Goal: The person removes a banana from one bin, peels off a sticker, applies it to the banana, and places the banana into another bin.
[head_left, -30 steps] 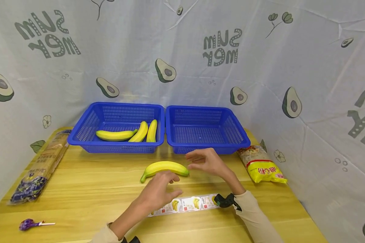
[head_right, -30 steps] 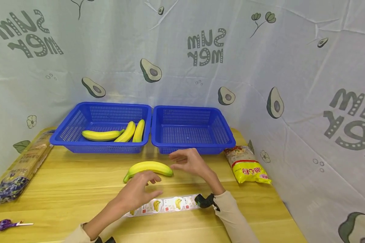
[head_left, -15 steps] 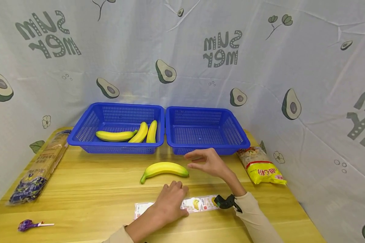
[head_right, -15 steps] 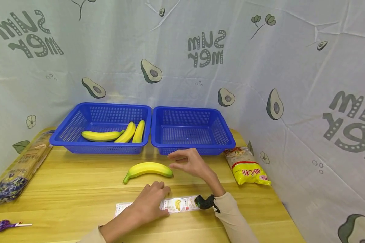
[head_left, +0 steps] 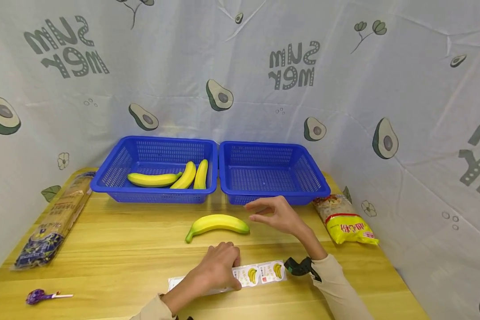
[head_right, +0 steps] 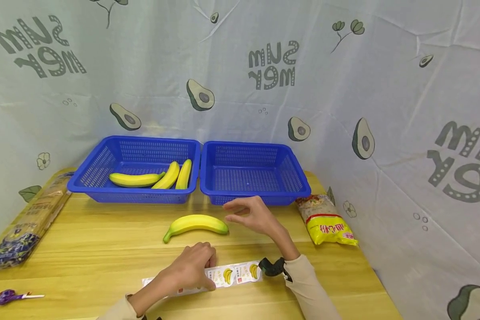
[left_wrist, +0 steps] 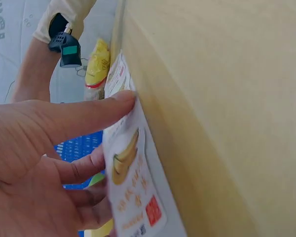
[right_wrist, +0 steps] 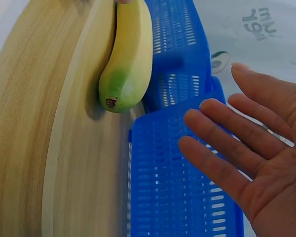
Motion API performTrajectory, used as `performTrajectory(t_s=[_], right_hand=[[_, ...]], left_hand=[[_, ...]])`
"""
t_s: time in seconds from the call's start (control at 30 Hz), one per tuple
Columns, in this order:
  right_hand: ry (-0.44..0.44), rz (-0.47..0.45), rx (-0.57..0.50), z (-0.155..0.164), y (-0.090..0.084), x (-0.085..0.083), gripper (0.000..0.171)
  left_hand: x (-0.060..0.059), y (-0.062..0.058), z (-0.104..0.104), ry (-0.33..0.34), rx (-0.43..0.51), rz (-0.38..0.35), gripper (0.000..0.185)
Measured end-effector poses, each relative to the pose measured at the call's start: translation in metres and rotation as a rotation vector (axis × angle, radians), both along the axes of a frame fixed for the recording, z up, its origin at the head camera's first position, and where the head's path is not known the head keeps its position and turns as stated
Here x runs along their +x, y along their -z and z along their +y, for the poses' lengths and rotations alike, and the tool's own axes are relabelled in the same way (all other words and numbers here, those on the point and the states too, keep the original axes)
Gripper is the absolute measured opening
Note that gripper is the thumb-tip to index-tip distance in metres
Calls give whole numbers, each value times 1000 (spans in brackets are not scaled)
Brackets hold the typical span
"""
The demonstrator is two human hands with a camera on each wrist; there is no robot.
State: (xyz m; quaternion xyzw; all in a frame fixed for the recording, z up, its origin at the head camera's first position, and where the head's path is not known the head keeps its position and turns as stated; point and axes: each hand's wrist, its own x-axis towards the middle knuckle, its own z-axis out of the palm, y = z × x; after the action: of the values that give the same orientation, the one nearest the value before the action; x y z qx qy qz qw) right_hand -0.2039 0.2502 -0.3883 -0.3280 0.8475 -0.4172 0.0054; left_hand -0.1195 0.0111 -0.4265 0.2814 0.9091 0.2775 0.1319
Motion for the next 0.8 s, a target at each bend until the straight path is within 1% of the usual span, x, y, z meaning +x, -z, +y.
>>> performTrajectory(t_s=[0.03, 0.1, 0.17, 0.2, 0.23, 0.3, 0.37, 0.4, 0.43, 0.53, 0.6, 0.67, 0.73, 0.77, 0.8], right_hand=[[5, 4, 5, 0, 0, 0, 29], [12, 17, 9, 0, -1, 0, 29], [17, 34, 11, -1, -1, 1, 27], [16, 40, 12, -1, -1, 1, 26], [8, 44, 11, -1, -1, 1, 25], [-14, 54, 9, -2, -1, 1, 24], [-38, 61, 4, -2, 0, 3, 22], [-48, 65, -1, -2, 0, 3, 21], [-58, 71, -7, -2, 0, 3, 21], [-82, 91, -25, -3, 0, 4, 19], [-107, 92, -32, -4, 0, 4, 18], [-141, 76, -40, -5, 0, 4, 17], [-174, 43, -48, -6, 1, 4, 17], [-189, 23, -53, -6, 2, 5, 17], [-202, 4, -58, -6, 3, 5, 16]], left_hand=[[-3, 3, -2, 13, 7, -5, 42], [-9, 5, -6, 31, 36, -50, 39], [-15, 9, -11, 53, 67, -80, 36], [-20, 18, -14, 67, 76, -83, 35], [-24, 22, -16, 83, 89, -100, 34], [-30, 29, -20, 102, 113, -121, 33], [-33, 32, -24, 132, 117, -132, 29], [-33, 30, -25, 142, 132, -143, 27], [-31, 21, -27, 149, 155, -167, 25], [-28, -1, -32, 169, 204, -181, 23], [-27, -12, -35, 178, 239, -192, 25], [-29, -19, -39, 188, 247, -191, 26], [-31, -22, -42, 200, 253, -188, 27], [-34, -20, -44, 218, 255, -162, 28], [-35, -20, -45, 222, 258, -161, 30]])
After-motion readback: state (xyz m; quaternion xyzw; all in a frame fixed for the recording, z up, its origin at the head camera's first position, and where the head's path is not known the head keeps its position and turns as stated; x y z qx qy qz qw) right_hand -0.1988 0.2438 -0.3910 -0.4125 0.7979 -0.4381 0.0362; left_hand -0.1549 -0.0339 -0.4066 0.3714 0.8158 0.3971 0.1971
